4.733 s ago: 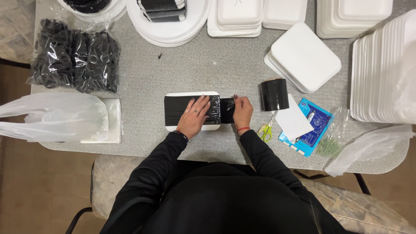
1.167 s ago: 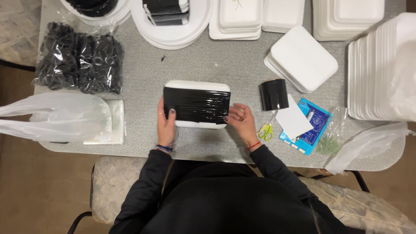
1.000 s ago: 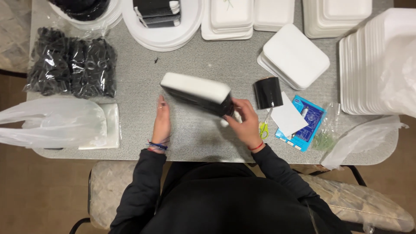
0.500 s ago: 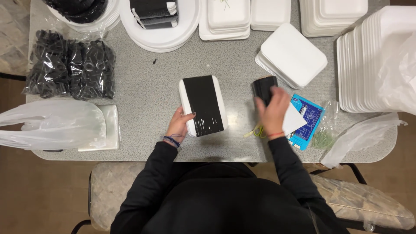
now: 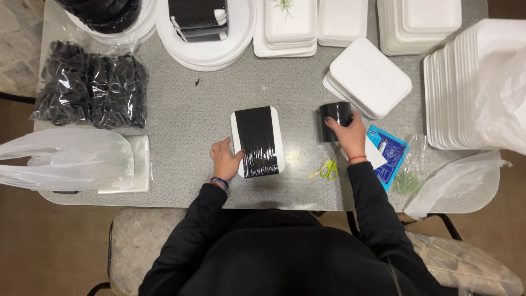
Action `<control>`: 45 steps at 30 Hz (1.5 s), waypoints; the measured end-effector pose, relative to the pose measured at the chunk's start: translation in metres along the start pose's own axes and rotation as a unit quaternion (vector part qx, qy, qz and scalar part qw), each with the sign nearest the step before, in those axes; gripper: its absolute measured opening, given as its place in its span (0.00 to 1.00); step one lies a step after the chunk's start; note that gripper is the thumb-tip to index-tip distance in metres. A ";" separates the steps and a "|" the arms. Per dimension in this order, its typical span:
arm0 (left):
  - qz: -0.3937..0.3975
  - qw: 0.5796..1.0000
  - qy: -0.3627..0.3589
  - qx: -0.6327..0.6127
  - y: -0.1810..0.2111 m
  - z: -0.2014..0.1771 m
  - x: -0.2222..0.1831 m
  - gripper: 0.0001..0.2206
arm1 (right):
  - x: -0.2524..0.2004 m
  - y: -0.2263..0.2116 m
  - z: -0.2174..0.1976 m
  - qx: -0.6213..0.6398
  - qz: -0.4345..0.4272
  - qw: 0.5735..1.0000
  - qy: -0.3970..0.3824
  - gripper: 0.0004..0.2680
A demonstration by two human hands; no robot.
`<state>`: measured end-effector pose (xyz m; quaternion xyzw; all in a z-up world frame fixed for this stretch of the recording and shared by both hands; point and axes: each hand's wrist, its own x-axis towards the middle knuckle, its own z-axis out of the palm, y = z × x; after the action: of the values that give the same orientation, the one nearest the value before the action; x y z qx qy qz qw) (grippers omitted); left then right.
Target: Wrapping a white styrofoam container with black stretch film.
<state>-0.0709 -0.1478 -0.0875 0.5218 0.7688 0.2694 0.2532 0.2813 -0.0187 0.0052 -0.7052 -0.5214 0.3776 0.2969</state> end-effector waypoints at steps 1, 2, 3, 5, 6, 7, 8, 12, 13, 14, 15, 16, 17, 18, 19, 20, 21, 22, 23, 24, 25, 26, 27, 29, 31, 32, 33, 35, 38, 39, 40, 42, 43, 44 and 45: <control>0.000 1.000 0.002 -0.001 0.012 -0.009 0.000 0.30 | -0.003 -0.003 -0.002 0.000 -0.002 1.000 0.000 0.27; 0.018 0.999 -0.011 -0.029 0.024 -0.018 -0.003 0.28 | -0.010 -0.002 -0.005 0.175 0.018 0.983 -0.058 0.25; 0.035 0.997 -0.023 -0.057 0.035 -0.025 -0.006 0.27 | -0.016 -0.002 -0.009 0.343 0.038 0.932 -0.112 0.24; 0.039 0.983 -0.078 -0.163 0.086 -0.053 -0.016 0.26 | -0.035 -0.004 -0.009 0.489 0.038 0.853 -0.175 0.25; 0.040 0.955 -0.127 -0.266 0.110 -0.068 -0.021 0.25 | -0.043 -0.007 -0.007 0.620 0.035 0.747 -0.239 0.25; 0.041 0.955 -0.125 -0.267 0.124 -0.073 -0.025 0.25 | -0.056 -0.026 -0.007 0.619 0.034 0.747 -0.241 0.25; 0.076 0.930 -0.171 -0.315 0.137 -0.079 -0.030 0.28 | -0.070 -0.046 -0.006 0.657 0.007 0.702 -0.275 0.27; 0.243 0.879 -0.202 -0.357 0.199 -0.120 -0.043 0.43 | -0.109 -0.099 -0.004 0.684 -0.071 0.637 -0.349 0.35; 0.244 0.880 -0.200 -0.357 0.207 -0.125 -0.044 0.43 | -0.113 -0.102 -0.003 0.684 -0.072 0.636 -0.351 0.35; 0.249 0.881 -0.192 -0.353 0.214 -0.130 -0.045 0.46 | -0.116 -0.105 -0.002 0.682 -0.084 0.634 -0.355 0.36; 0.254 0.883 -0.184 -0.349 0.221 -0.135 -0.047 0.48 | -0.120 -0.109 -0.001 0.680 -0.095 0.632 -0.359 0.38; 0.254 0.884 -0.181 -0.348 0.222 -0.134 -0.048 0.48 | -0.121 -0.109 0.002 0.680 -0.095 0.631 -0.361 0.38; 0.231 0.873 -0.198 -0.382 0.223 -0.132 -0.050 0.49 | -0.122 -0.110 0.004 0.676 -0.109 0.636 -0.355 0.39; 0.208 0.859 -0.215 -0.415 0.224 -0.131 -0.051 0.49 | -0.124 -0.110 0.006 0.672 -0.123 0.642 -0.348 0.40; 0.208 0.860 -0.212 -0.415 0.226 -0.130 -0.052 0.49 | -0.125 -0.112 0.005 0.672 -0.123 0.641 -0.351 0.40; 0.130 0.855 -0.242 -0.440 0.227 -0.130 -0.053 0.47 | -0.127 -0.113 0.005 0.661 -0.125 0.655 -0.345 0.41; 0.051 0.843 -0.271 -0.462 0.229 -0.129 -0.054 0.45 | -0.128 -0.115 0.004 0.649 -0.126 0.669 -0.338 0.41; 0.052 0.843 -0.269 -0.463 0.224 -0.127 -0.054 0.45 | -0.130 -0.114 0.003 0.649 -0.126 0.669 -0.340 0.41; 0.094 0.834 -0.260 -0.478 0.219 -0.125 -0.053 0.43 | -0.132 -0.114 0.002 0.635 -0.120 0.690 -0.327 0.41; 0.135 0.823 -0.252 -0.491 0.215 -0.123 -0.052 0.41 | -0.134 -0.112 0.000 0.621 -0.113 0.711 -0.311 0.41; 0.135 0.823 -0.252 -0.491 0.219 -0.134 -0.050 0.41 | -0.136 -0.112 -0.003 0.621 -0.113 0.711 -0.311 0.41; 0.201 0.879 -0.180 -0.393 0.223 -0.145 -0.047 0.40 | -0.137 -0.113 -0.005 0.604 -0.116 0.733 -0.291 0.41; 0.263 0.916 -0.104 -0.285 0.226 -0.156 -0.045 0.39 | -0.138 -0.113 -0.007 0.587 -0.119 0.754 -0.270 0.40; 0.297 0.919 -0.058 -0.251 0.235 -0.167 -0.043 0.33 | -0.140 -0.102 -0.010 0.558 -0.133 0.779 -0.252 0.40; 0.329 0.919 -0.012 -0.216 0.243 -0.174 -0.043 0.28 | -0.143 -0.095 -0.011 0.528 -0.148 0.803 -0.235 0.40; 0.349 0.915 0.016 -0.202 0.246 -0.174 -0.043 0.24 | -0.145 -0.093 -0.011 0.494 -0.162 0.826 -0.218 0.40; 0.369 0.909 0.044 -0.188 0.249 -0.175 -0.043 0.20 | -0.147 -0.092 -0.012 0.458 -0.176 0.848 -0.200 0.41; 0.381 0.905 0.042 -0.186 0.257 -0.177 -0.043 0.19 | -0.150 -0.091 -0.011 0.429 -0.185 0.864 -0.188 0.41; 0.397 0.898 0.042 -0.185 0.260 -0.173 -0.042 0.14 | -0.152 -0.095 -0.014 0.389 -0.199 0.883 -0.169 0.42; 0.399 0.897 0.046 -0.184 0.259 -0.170 -0.041 0.11 | -0.153 -0.098 -0.015 0.380 -0.203 0.887 -0.166 0.42; 0.399 0.897 0.046 -0.184 0.258 -0.169 -0.041 0.11 | -0.153 -0.097 -0.016 0.380 -0.202 0.887 -0.166 0.42; 0.399 0.898 0.072 -0.169 0.255 -0.167 -0.041 0.07 | -0.152 -0.096 -0.017 0.375 -0.203 0.888 -0.172 0.42; 0.400 0.898 0.071 -0.169 0.255 -0.169 -0.040 0.07 | -0.152 -0.097 -0.020 0.376 -0.204 0.888 -0.172 0.42; 0.396 0.896 0.091 -0.181 0.256 -0.171 -0.039 0.05 | -0.151 -0.099 -0.022 0.381 -0.203 0.883 -0.183 0.42; 0.391 0.893 0.110 -0.194 0.256 -0.173 -0.039 0.04 | -0.150 -0.101 -0.025 0.385 -0.203 0.879 -0.194 0.41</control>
<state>-0.0040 -0.1309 0.2160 0.6881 0.4580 0.5458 0.1370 0.2250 -0.1348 0.1341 -0.3265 -0.5135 0.6091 0.5086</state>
